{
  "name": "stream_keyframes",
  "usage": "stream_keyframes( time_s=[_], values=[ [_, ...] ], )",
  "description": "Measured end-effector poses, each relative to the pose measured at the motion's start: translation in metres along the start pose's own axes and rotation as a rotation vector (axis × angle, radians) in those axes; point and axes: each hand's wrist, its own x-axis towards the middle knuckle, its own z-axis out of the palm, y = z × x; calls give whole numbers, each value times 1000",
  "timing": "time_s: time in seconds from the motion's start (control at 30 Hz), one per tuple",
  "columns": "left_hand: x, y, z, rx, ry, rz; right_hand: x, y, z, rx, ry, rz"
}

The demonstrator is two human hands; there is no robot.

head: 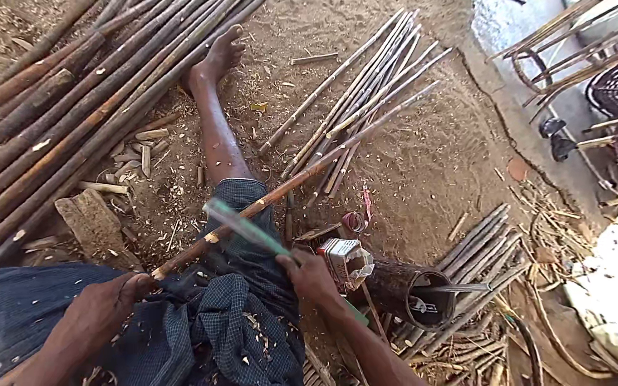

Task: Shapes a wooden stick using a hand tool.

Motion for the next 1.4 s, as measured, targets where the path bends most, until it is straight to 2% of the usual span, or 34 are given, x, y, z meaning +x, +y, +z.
stream_keyframes(
  time_s=[0.1, 0.2, 0.23, 0.33, 0.37, 0.47, 0.5, 0.53, 0.6, 0.67, 0.73, 0.8, 0.87, 0.93, 0.97, 1.03, 1.1, 1.17, 1.2, 1.3, 1.33, 1.4],
  values=[
    [7, 0, 0, -55, -81, -27, 9, 13, -11, 269, 145, 183],
    [10, -2, -6, -102, -167, -78, 0, -2, -1, -71, -34, -28],
    [11, -2, -8, -124, -188, -87, -1, -3, -3, -99, -63, -15],
    [16, -3, -9, -258, -266, -123, 17, 12, -17, 177, 142, 174],
    [16, -2, -9, -313, -296, -134, 16, 10, -16, 176, 156, 179],
    [16, -6, -16, -378, -338, -134, 3, -12, -4, -75, -72, 1],
    [17, -8, -18, -364, -344, -127, 3, -13, -7, -48, -66, 17],
    [19, -9, -19, -328, -336, -120, 8, -12, -15, 51, 7, 77],
    [16, -4, -11, -164, -217, -95, 17, -2, -20, 196, 146, 166],
    [10, 16, -7, 2, -125, -126, 10, -11, -20, 37, 47, 73],
    [2, 31, -9, 109, -153, -217, 2, -23, -21, -133, -83, -27],
    [-3, 30, -6, 130, -86, -171, 18, -15, -34, -26, 42, 49],
    [-8, 25, 10, 138, 72, -54, 33, 1, -35, 41, 145, 59],
    [-10, 21, 23, 207, 273, 13, 18, -17, -24, -54, -17, -79],
    [-14, 24, 24, 237, 299, -19, 8, -25, -17, -109, -97, -138],
    [-16, 38, 13, 229, 213, -139, 10, -30, -21, -48, -62, -87],
    [-18, 45, 6, 166, 65, -232, 30, -9, -38, 226, 166, 102],
    [-19, 41, 6, 131, -32, -233, 40, 11, -40, 447, 384, 214],
    [-19, 40, 5, 92, -82, -241, 35, 15, -36, 421, 378, 218],
    [-18, 32, 10, 88, -53, -196, 7, 10, -4, 89, 37, 61],
    [-17, 30, 11, 103, -41, -185, 4, 11, 2, 34, -20, 23],
    [-15, 30, 9, 133, -41, -187, 13, 17, -4, 136, 51, 114]
  ],
)
